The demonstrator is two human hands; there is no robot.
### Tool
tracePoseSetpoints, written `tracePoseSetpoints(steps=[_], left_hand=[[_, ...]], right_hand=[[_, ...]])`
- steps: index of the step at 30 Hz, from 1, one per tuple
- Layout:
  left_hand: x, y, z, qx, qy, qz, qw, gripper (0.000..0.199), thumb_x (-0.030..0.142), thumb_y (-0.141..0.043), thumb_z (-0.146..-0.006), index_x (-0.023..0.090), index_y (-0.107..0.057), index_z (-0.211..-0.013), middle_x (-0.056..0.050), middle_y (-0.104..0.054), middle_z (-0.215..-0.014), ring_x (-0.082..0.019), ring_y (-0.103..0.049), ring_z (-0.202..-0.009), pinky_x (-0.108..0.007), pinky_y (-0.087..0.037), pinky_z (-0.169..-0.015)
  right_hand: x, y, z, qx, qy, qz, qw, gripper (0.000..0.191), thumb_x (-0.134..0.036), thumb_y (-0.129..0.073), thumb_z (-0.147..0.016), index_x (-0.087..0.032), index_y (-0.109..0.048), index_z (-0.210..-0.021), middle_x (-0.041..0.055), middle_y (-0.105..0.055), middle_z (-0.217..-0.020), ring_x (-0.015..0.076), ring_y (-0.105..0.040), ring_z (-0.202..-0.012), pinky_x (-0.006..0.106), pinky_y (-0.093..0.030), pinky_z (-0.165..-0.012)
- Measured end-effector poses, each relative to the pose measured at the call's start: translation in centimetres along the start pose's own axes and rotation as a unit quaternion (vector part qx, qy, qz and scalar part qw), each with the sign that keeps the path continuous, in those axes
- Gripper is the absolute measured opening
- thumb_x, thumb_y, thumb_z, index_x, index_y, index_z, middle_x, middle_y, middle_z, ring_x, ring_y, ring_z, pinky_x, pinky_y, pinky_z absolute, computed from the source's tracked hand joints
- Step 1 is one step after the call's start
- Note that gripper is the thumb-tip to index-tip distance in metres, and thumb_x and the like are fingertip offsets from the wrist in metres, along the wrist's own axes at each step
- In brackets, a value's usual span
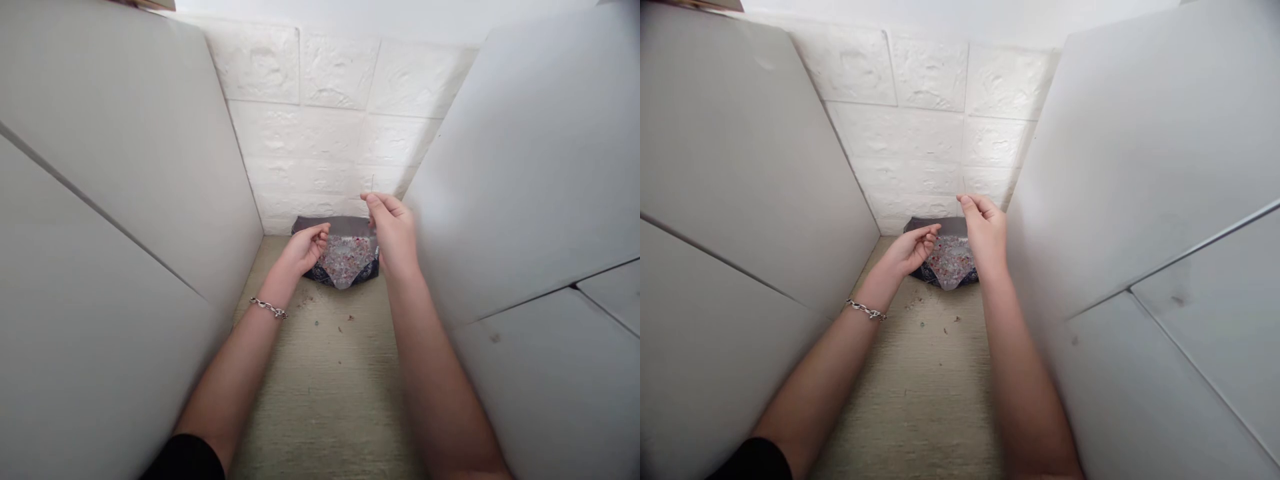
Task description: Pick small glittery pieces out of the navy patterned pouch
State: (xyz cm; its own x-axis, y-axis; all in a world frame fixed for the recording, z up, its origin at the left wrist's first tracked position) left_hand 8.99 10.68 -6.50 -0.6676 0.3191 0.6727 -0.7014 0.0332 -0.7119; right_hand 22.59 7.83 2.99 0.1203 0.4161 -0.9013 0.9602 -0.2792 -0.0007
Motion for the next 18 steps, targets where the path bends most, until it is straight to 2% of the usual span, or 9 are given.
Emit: tracePoseSetpoints(steps=[6,9,13,16,18], left_hand=[[0.3,0.0,0.1,-0.005,-0.031,0.006,1.0,0.009,0.005,-0.047,-0.075,0.006,-0.056,-0.076,-0.006,-0.061,-0.075,-0.002,-0.053,-0.053,-0.01,-0.043,-0.047],[0.3,0.0,0.2,0.006,-0.027,0.006,1.0,0.008,0.01,-0.049,-0.076,0.006,-0.056,-0.076,-0.006,-0.061,-0.073,-0.003,-0.054,-0.055,-0.01,-0.043,-0.046],[0.3,-0.4,0.4,-0.015,-0.018,0.018,1.0,0.009,0.013,-0.05,-0.076,0.009,-0.055,-0.07,-0.004,-0.059,-0.067,-0.001,-0.05,-0.048,-0.008,-0.037,-0.039],[0.2,-0.8,0.5,-0.041,-0.006,0.031,0.999,0.009,0.014,-0.05,-0.076,0.009,-0.055,-0.07,0.0,-0.054,-0.06,0.002,-0.044,-0.042,-0.007,-0.032,-0.035],[0.2,-1.0,0.6,-0.051,-0.002,0.032,0.998,0.008,0.013,-0.05,-0.076,0.009,-0.055,-0.072,0.0,-0.053,-0.059,0.002,-0.044,-0.041,-0.006,-0.031,-0.035]], right_hand=[[0.1,-0.4,0.0,-0.023,-0.003,-0.038,0.999,0.03,-0.043,-0.048,-0.072,-0.018,-0.06,-0.084,-0.0019,-0.053,-0.067,0.0049,-0.047,-0.059,0.02,-0.042,-0.06],[0.3,-0.6,0.1,-0.035,-0.011,-0.015,0.999,0.031,-0.043,-0.046,-0.073,-0.019,-0.059,-0.088,-0.0023,-0.051,-0.063,0.0049,-0.045,-0.055,0.02,-0.042,-0.055],[0.3,-0.6,0.0,-0.023,0.004,0.02,1.0,0.026,-0.038,-0.045,-0.073,-0.018,-0.058,-0.082,0.0002,-0.055,-0.076,0.0065,-0.05,-0.068,0.02,-0.043,-0.062],[1.1,-1.6,0.2,-0.079,-0.029,0.033,0.996,0.026,-0.036,-0.041,-0.075,-0.017,-0.057,-0.084,0.0001,-0.055,-0.07,0.0066,-0.05,-0.061,0.021,-0.043,-0.058],[1.1,-2.2,0.5,-0.117,-0.031,0.078,0.99,0.028,-0.035,-0.04,-0.075,-0.017,-0.058,-0.086,-0.0005,-0.055,-0.064,0.0067,-0.048,-0.055,0.022,-0.041,-0.056]])
Point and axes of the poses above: each hand's wrist, its own z-axis away from the middle knuckle, its own y-axis out of the back of the hand, x = y × z, the point moved 8 cm from there along -z, towards the middle knuckle
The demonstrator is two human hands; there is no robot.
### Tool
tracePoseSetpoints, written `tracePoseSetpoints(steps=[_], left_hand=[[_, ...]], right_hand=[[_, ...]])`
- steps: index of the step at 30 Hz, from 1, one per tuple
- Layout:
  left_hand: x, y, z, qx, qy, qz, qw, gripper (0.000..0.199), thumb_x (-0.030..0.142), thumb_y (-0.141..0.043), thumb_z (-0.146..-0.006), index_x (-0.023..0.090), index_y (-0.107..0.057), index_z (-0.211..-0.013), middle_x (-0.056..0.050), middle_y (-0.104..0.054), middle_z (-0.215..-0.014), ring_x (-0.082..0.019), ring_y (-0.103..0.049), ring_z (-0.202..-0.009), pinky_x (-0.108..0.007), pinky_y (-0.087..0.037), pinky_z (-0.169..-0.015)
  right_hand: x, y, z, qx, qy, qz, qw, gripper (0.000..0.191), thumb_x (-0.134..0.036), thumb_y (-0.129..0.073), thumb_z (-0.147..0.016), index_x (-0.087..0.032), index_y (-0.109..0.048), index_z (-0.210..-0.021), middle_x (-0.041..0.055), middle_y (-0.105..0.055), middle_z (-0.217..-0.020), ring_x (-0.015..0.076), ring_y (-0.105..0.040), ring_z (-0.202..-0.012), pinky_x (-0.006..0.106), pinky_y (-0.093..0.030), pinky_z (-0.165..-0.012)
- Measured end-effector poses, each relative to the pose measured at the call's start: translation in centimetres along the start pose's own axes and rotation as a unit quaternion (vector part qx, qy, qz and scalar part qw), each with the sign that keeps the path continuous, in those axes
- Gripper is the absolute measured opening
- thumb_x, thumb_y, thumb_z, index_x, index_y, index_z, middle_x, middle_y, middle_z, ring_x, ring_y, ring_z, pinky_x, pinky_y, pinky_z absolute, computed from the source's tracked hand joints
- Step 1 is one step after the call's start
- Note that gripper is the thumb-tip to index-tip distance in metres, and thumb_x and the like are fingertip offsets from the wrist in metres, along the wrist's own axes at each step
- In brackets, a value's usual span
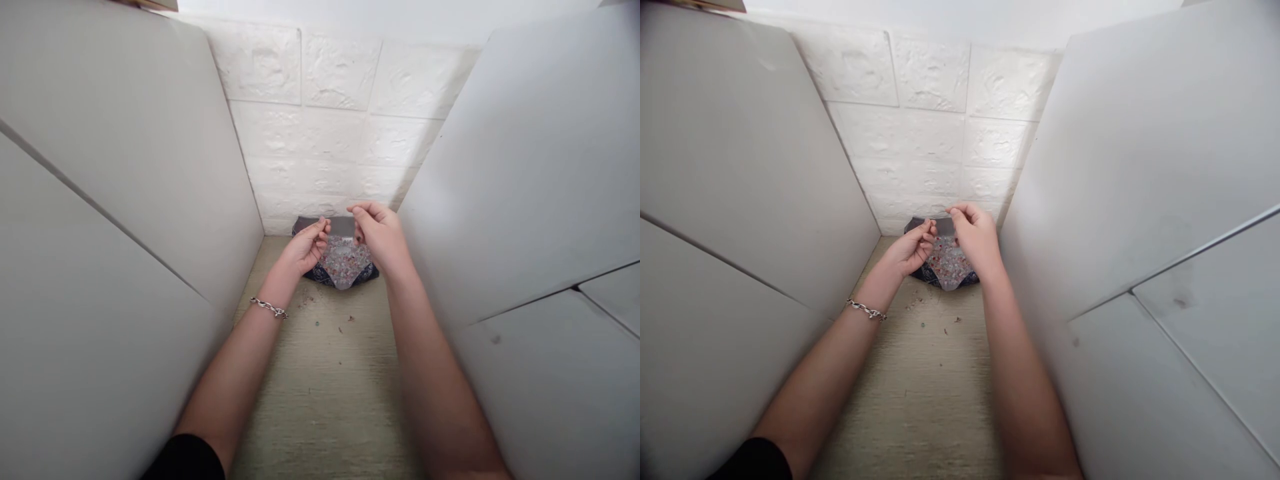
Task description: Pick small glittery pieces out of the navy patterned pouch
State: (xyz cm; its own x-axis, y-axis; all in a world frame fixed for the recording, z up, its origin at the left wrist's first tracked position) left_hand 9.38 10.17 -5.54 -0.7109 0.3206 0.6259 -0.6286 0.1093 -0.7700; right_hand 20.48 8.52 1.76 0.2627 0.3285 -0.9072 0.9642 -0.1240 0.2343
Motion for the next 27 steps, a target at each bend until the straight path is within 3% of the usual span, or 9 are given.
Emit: tracePoseSetpoints(steps=[5,8,16,27], left_hand=[[-0.1,-0.5,0.0,-0.031,0.006,-0.017,0.999,0.009,0.007,-0.047,-0.076,0.008,-0.056,-0.074,-0.001,-0.055,-0.064,0.002,-0.046,-0.045,-0.006,-0.034,-0.038],[-0.1,-0.5,-0.1,-0.034,0.007,-0.021,0.999,0.01,0.006,-0.046,-0.076,0.007,-0.056,-0.073,-0.001,-0.055,-0.064,0.002,-0.046,-0.046,-0.006,-0.034,-0.038],[-0.4,-0.2,-0.2,-0.033,0.015,-0.019,0.999,0.011,0.017,-0.051,-0.076,0.009,-0.054,-0.071,0.001,-0.051,-0.059,0.002,-0.043,-0.042,-0.007,-0.032,-0.037],[-0.7,0.0,-0.4,-0.022,0.025,-0.029,0.999,0.019,0.026,-0.055,-0.074,0.01,-0.052,-0.064,0.003,-0.046,-0.053,0.001,-0.04,-0.04,-0.01,-0.031,-0.037]], right_hand=[[-1.2,0.0,0.6,0.001,0.055,0.225,0.973,0.026,-0.033,-0.043,-0.073,-0.018,-0.063,-0.078,0.0024,-0.061,-0.072,0.0113,-0.052,-0.066,0.026,-0.039,-0.065],[-1.5,-0.3,0.9,-0.012,0.072,0.304,0.95,0.025,-0.031,-0.042,-0.074,-0.021,-0.064,-0.078,0.0026,-0.064,-0.079,0.0136,-0.055,-0.073,0.027,-0.039,-0.069],[-2.0,-0.8,1.4,-0.031,0.065,0.385,0.92,0.027,-0.033,-0.041,-0.075,-0.024,-0.064,-0.082,0.0029,-0.064,-0.085,0.0164,-0.055,-0.078,0.027,-0.038,-0.065],[-2.4,-1.1,1.7,-0.018,0.091,0.396,0.913,0.026,-0.032,-0.04,-0.076,-0.024,-0.064,-0.082,0.0028,-0.062,-0.083,0.015,-0.054,-0.077,0.026,-0.038,-0.065]])
Point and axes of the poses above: each hand's wrist, its own z-axis away from the middle knuckle, its own y-axis out of the back of the hand, x = y × z, the point moved 8 cm from there along -z, towards the middle knuckle
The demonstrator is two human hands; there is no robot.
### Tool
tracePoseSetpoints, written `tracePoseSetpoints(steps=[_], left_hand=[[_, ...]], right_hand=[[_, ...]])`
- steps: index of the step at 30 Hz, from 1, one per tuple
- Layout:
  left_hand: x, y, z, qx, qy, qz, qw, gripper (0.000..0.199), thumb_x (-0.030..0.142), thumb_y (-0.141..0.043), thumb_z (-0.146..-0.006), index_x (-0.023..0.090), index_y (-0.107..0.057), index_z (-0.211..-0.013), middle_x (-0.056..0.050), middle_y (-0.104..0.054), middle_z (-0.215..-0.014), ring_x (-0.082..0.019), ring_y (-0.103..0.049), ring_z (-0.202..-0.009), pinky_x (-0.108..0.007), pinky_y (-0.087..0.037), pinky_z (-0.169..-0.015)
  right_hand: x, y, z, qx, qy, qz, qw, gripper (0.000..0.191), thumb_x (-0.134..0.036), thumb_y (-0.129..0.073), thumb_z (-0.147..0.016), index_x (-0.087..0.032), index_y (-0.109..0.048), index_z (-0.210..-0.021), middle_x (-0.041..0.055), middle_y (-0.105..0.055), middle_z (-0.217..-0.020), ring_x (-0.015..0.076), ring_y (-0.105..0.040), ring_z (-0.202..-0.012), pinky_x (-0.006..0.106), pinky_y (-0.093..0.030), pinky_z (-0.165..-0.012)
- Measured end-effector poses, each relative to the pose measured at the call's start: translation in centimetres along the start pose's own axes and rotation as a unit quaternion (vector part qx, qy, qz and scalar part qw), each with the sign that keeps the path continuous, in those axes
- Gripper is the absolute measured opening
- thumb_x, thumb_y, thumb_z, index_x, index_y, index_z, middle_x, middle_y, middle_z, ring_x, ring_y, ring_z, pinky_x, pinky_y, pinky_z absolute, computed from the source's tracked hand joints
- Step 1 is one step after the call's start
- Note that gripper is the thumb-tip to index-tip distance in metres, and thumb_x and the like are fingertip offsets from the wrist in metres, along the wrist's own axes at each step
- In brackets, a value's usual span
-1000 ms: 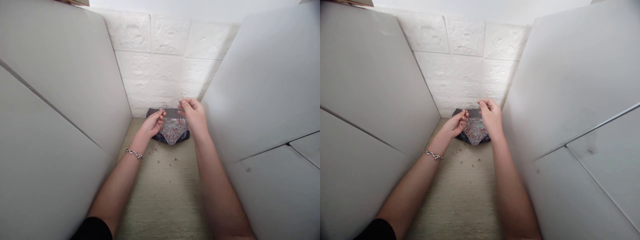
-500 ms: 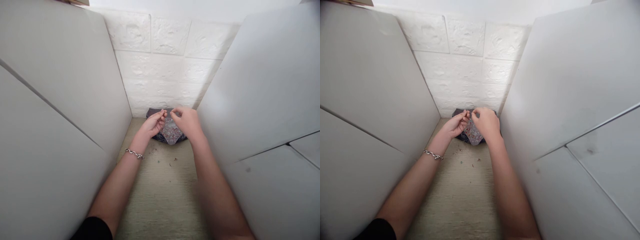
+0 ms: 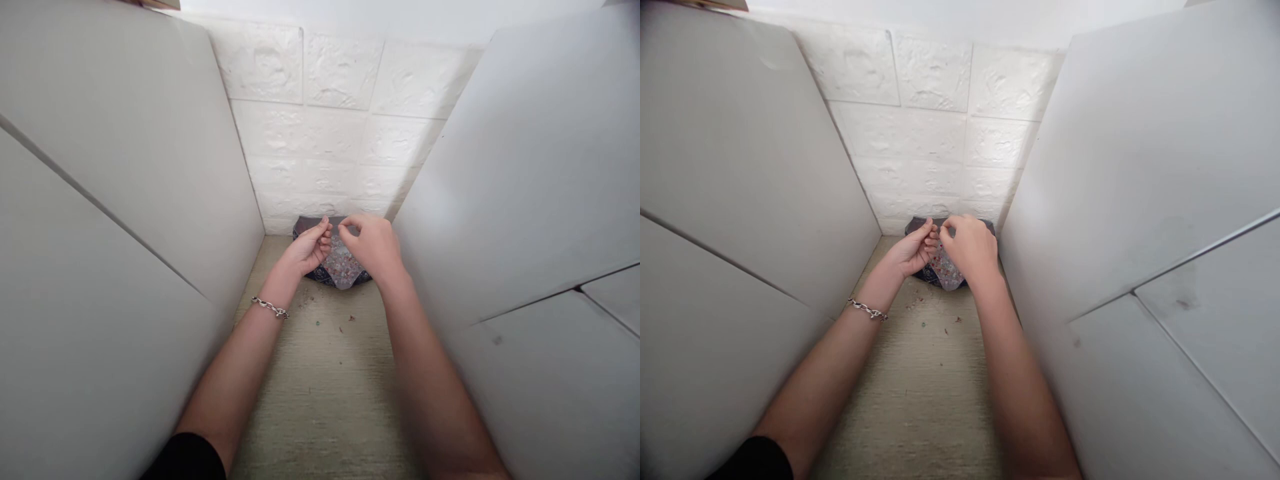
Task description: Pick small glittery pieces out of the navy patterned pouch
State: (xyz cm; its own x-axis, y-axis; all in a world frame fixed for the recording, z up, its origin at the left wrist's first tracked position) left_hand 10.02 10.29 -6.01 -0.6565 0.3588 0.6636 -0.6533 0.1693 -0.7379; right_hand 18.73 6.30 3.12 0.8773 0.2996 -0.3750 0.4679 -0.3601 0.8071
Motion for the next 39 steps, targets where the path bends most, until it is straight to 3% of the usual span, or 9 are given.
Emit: tracePoseSetpoints(steps=[39], left_hand=[[-0.21,0.1,0.0,0.014,-0.003,-0.015,1.0,0.021,0.027,-0.055,-0.073,0.01,-0.052,-0.061,0.003,-0.045,-0.05,0.001,-0.038,-0.041,-0.01,-0.03,-0.038]], right_hand=[[-0.35,-0.4,0.28,0.009,0.005,0.03,0.999,0.025,-0.033,-0.04,-0.075,-0.023,-0.063,-0.079,0.0036,-0.06,-0.081,0.0146,-0.052,-0.072,0.025,-0.034,-0.057]])
Point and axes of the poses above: each hand's wrist, its own z-axis away from the middle knuckle, its own y-axis out of the back of the hand, x = y × z, the point moved 8 cm from there along -z, towards the middle knuckle
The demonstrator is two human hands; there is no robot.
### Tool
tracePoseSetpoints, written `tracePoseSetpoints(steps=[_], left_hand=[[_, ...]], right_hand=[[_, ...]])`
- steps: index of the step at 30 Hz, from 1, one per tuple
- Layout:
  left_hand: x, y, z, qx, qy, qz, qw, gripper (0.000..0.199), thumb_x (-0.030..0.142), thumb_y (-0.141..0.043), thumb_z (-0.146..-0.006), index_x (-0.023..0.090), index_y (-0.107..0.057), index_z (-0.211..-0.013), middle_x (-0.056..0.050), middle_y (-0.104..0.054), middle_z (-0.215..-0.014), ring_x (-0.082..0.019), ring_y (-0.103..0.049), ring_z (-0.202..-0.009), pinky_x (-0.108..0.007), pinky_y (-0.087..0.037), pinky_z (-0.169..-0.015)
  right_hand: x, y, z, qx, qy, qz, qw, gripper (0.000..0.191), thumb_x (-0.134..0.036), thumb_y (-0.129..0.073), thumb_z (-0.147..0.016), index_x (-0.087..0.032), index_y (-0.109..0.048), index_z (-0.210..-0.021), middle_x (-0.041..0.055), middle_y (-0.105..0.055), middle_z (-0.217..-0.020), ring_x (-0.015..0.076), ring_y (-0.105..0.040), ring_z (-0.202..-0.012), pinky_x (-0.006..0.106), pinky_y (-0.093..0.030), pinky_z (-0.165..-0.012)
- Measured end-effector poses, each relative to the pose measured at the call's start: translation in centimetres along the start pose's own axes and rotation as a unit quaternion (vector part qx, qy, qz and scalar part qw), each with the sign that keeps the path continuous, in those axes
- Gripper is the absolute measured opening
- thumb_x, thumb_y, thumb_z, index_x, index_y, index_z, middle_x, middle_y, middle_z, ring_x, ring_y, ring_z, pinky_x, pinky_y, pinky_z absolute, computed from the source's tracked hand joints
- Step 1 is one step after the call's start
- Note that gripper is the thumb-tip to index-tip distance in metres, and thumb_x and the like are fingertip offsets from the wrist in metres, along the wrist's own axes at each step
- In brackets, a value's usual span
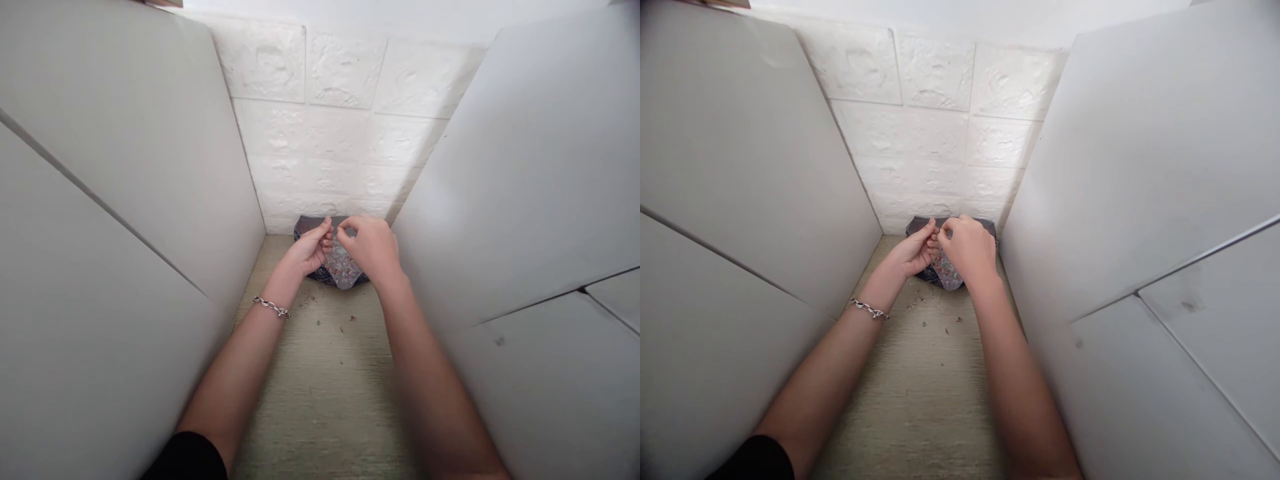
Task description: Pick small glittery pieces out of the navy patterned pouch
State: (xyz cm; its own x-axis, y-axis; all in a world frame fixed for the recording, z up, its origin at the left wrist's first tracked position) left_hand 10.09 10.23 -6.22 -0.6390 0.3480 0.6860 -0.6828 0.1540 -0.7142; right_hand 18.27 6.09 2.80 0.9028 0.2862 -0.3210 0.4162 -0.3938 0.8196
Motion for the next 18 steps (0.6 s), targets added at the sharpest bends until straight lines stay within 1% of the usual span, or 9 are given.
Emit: tracePoseSetpoints(steps=[5,11,18], left_hand=[[-0.03,-0.02,0.14,0.009,-0.002,-0.002,1.0,0.02,0.026,-0.056,-0.073,0.01,-0.052,-0.061,0.003,-0.044,-0.049,0.001,-0.038,-0.041,-0.01,-0.03,-0.038],[-0.08,-0.02,0.05,-0.002,0.002,-0.001,1.0,0.02,0.026,-0.055,-0.073,0.01,-0.053,-0.061,0.003,-0.045,-0.049,0.001,-0.039,-0.041,-0.01,-0.03,-0.038],[-0.15,0.03,0.07,0.003,0.008,0.003,1.0,0.021,0.027,-0.056,-0.072,0.01,-0.052,-0.061,0.003,-0.044,-0.049,0.001,-0.039,-0.04,-0.01,-0.03,-0.037]], right_hand=[[0.02,0.0,-0.07,-0.003,0.0,-0.008,1.0,0.026,-0.033,-0.04,-0.076,-0.022,-0.063,-0.08,0.0045,-0.06,-0.08,0.0147,-0.052,-0.073,0.025,-0.035,-0.06],[0.06,0.02,-0.11,0.003,0.0,-0.004,1.0,0.024,-0.032,-0.041,-0.075,-0.023,-0.063,-0.078,0.004,-0.061,-0.08,0.0153,-0.052,-0.073,0.026,-0.036,-0.06],[0.15,-0.1,-0.09,-0.002,-0.003,-0.009,1.0,0.026,-0.032,-0.04,-0.075,-0.022,-0.063,-0.079,0.0047,-0.06,-0.079,0.0144,-0.052,-0.072,0.025,-0.035,-0.06]])
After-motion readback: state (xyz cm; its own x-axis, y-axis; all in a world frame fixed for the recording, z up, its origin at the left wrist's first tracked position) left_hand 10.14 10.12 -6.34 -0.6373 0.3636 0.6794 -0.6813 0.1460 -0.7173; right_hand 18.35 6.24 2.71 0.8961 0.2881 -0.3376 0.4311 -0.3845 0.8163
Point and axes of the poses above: each hand's wrist, its own z-axis away from the middle knuckle, its own y-axis out of the back of the hand, x = y × z, the point moved 8 cm from there along -z, towards the middle knuckle
